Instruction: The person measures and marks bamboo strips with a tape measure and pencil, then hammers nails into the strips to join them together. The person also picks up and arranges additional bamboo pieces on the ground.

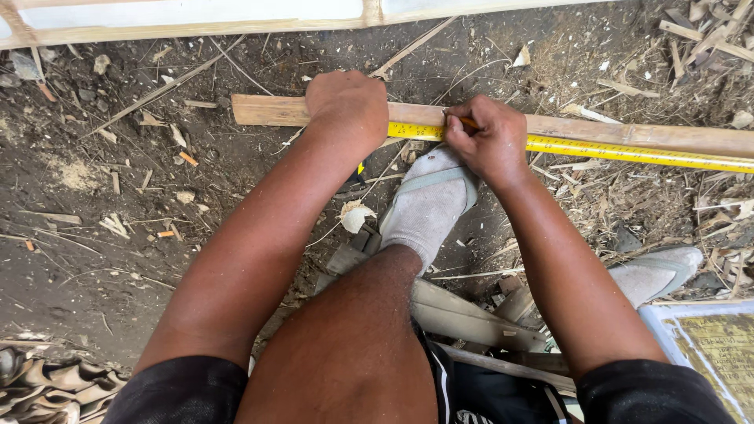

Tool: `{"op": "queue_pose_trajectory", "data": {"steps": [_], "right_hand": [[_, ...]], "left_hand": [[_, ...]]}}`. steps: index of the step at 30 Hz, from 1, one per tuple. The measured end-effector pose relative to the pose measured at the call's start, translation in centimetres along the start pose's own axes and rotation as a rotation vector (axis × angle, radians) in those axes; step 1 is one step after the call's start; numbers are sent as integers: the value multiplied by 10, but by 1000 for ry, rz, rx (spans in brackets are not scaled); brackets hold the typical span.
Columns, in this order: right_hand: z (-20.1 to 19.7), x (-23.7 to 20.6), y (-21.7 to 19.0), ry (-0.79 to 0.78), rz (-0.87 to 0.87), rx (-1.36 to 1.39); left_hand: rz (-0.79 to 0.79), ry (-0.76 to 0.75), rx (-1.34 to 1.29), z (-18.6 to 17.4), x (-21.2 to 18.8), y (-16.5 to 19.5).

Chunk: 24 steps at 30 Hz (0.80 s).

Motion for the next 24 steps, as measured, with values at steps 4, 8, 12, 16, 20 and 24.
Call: {"op": "queue_pose_trajectory", "data": {"steps": [4,8,12,16,20,24], "right_hand": [[1,0,2,-43,24,49],[-12,-3,12,1,185,232],[-41,-15,27,132,362,521],[-90,-35,31,92,336,29],[-144,-68,42,24,416,-372],[-178,-89,40,-102,328,-421]], "left_hand": [[7,28,8,-1,2,1],[12,35,-9,1,2,0],[17,82,-30,0,-1,-4],[33,16,18,1,-6,-6],[68,11,41,-3,-15,-5],[81,-23,57,-2,-20,-2]]}}
Point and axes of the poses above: each hand's wrist, its own x-axis towards the middle knuckle, its own z-axis out of the palm, y = z × x, the point moved 7 cm from there along x, towards the middle knuckle, and after that the axes turned 12 degrees about x, right-handed, at the moved point
